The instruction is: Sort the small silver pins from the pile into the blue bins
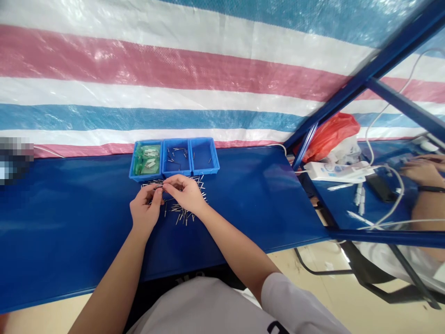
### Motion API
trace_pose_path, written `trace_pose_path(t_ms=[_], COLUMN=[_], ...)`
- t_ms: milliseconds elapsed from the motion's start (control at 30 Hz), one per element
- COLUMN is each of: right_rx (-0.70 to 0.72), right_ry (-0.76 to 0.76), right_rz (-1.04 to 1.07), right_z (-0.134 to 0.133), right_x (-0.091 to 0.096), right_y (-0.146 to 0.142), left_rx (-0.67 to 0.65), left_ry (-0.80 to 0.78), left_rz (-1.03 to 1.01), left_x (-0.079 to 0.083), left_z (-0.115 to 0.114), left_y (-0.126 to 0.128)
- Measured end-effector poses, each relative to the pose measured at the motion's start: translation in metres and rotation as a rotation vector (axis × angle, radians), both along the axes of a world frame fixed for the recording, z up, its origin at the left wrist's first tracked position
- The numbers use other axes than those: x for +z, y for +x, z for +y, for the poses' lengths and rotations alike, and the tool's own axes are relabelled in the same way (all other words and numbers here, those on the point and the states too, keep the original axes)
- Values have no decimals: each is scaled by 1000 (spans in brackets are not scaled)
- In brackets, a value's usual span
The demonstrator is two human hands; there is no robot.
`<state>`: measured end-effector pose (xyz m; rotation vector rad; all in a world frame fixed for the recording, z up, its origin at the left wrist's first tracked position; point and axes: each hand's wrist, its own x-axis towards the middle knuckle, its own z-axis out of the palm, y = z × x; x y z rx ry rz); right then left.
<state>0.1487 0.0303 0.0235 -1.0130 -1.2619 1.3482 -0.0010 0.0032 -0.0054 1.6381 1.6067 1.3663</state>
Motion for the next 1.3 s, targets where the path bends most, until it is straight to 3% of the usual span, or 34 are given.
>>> trace_pose_path(t_ms=[167, 533, 933, 1300], right_rx=[46, 99, 64, 44], right_ry=[-39, 24, 19, -64], right_rz=[66, -92, -154, -8], right_z=[-1, -3, -4, -2], right_x=[-4, -7, -4, -4], right_y=[-1, 2, 2, -1], left_rx=[-31, -22, -15, 4], left_ry=[25, 32, 26, 9], left_rz=[10, 68, 108, 122], left_x=[1, 5, 8, 11], left_z=[0, 1, 2, 0], left_y=[0, 3, 5, 6])
